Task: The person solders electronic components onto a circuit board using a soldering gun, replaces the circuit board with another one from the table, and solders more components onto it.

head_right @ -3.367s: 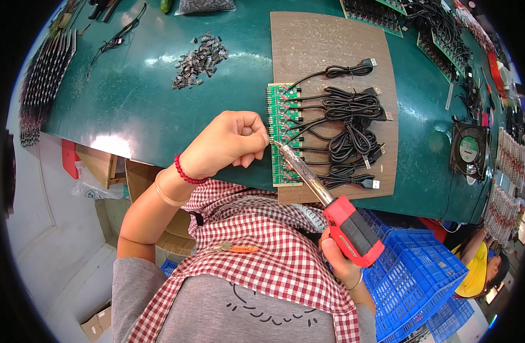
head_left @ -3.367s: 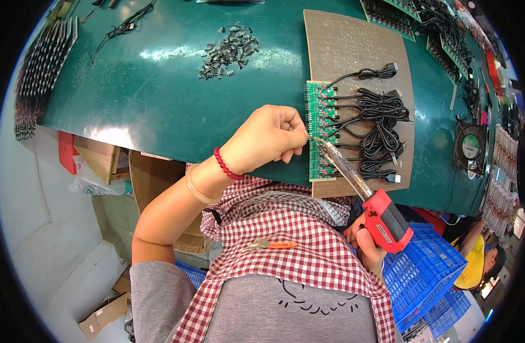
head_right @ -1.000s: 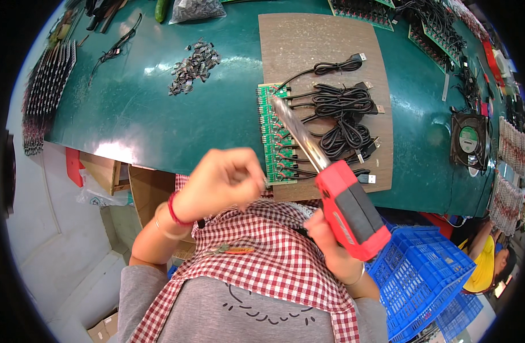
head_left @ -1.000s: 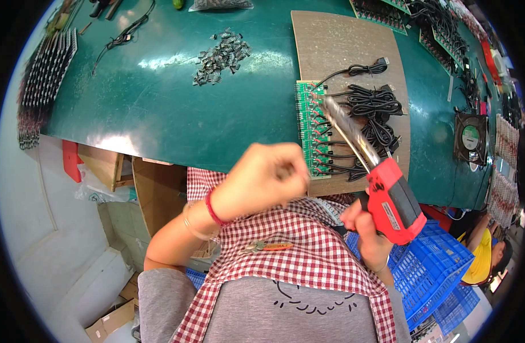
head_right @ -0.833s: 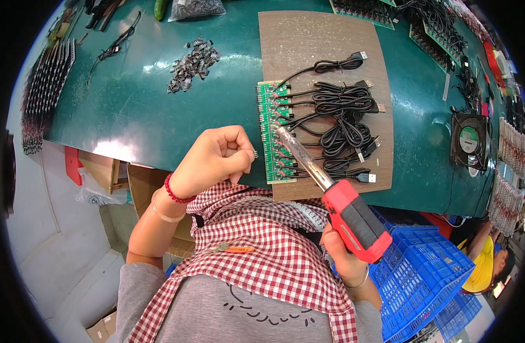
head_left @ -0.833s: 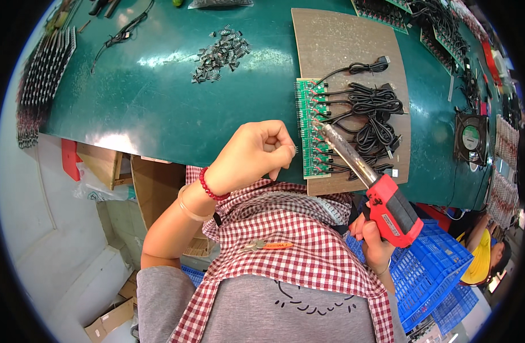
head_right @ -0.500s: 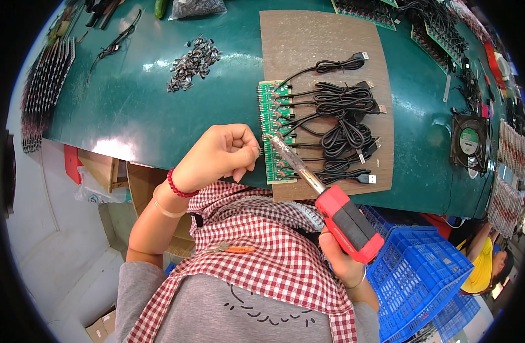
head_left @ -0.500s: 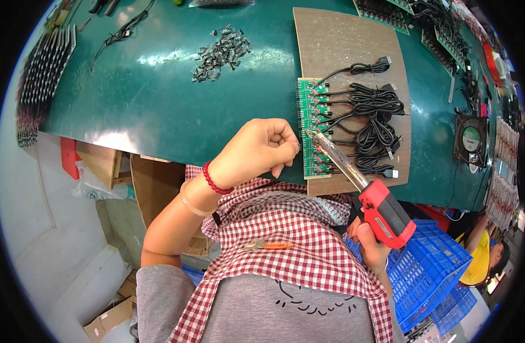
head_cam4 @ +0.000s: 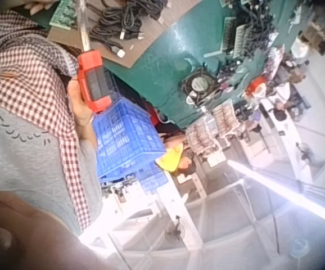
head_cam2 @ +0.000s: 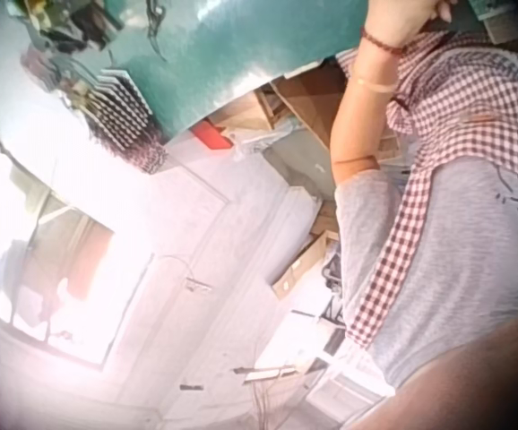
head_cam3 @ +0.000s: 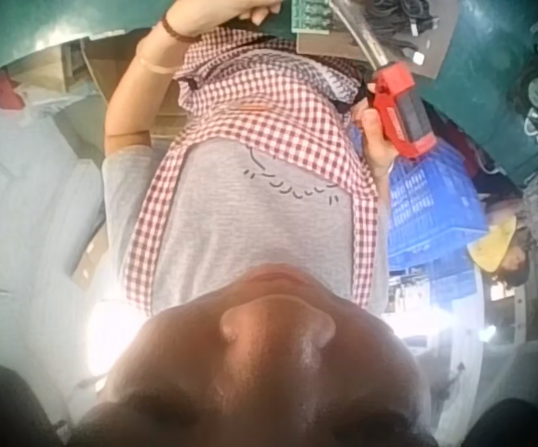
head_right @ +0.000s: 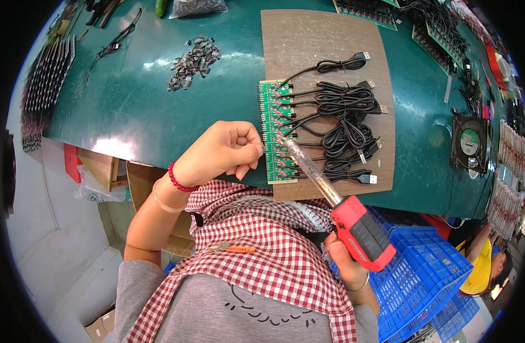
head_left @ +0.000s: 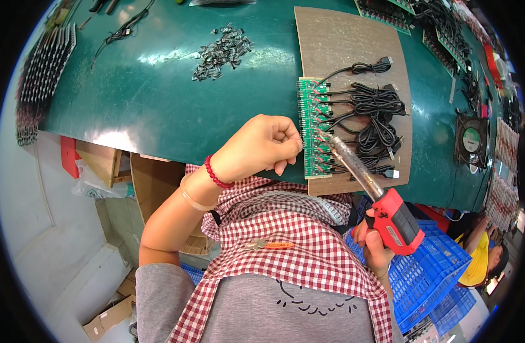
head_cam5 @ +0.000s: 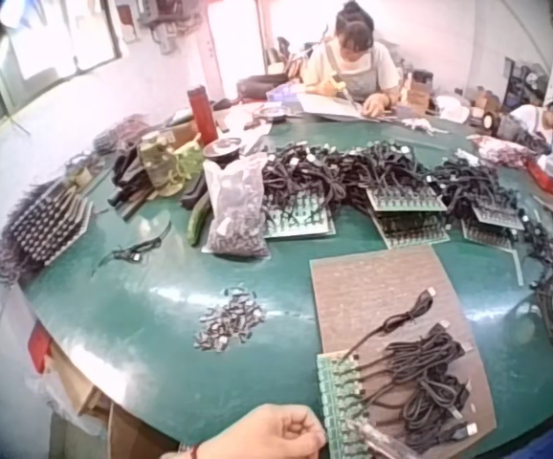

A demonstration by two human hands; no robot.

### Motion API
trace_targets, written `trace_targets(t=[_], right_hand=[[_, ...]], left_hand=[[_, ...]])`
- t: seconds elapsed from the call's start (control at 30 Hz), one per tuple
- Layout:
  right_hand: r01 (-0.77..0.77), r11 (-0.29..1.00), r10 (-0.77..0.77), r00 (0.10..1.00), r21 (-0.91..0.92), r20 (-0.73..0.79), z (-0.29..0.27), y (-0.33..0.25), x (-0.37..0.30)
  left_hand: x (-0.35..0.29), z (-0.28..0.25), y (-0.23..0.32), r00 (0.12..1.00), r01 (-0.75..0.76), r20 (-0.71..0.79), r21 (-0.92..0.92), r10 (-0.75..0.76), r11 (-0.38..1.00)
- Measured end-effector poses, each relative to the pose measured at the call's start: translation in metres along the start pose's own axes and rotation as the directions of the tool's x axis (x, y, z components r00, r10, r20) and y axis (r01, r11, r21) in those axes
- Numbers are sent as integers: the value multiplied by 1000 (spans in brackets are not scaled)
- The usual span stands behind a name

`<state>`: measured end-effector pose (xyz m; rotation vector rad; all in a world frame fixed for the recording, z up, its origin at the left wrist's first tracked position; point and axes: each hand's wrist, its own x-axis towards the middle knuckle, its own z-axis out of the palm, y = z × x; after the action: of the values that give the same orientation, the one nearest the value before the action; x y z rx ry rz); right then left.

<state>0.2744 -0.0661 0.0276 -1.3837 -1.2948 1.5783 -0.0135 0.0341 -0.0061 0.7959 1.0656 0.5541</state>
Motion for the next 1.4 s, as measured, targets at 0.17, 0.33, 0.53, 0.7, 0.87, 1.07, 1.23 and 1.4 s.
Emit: trace_targets(t=[0.17,0.33,0.53,0.7,0.87,1.07,1.23,1.4], right_hand=[[-35,999,35,999,12,37,-3,9,-5],[-40,999,40,998,-1,57,-2,10,-5],[-59,998,59,998,21,22,3,5,-2],[-79,995,78,997,64,12,5,7,-2],[-91,994,92,996,59,-10,6,8,-2],[-125,992,125,992,31,-16,5,11,-2],[-118,993,118,993,26,9,5,11,-2],[-131,991,132,989,-13,61,-2,19,-7]], left_hand=[[2,-1,1,1000,-8,9,-20,8,1000],[3,-3,2,1000,1,25,-23,-1,1000],[4,-3,2,1000,5,26,-3,-5,1000],[4,-4,2,1000,6,28,7,-6,1000],[5,-2,1,1000,1,-7,-28,-1,1000],[4,0,3,999,-15,-28,-7,14,1000],[5,0,2,999,-4,-36,-5,4,1000],[4,0,2,999,-15,-48,-11,14,1000]])
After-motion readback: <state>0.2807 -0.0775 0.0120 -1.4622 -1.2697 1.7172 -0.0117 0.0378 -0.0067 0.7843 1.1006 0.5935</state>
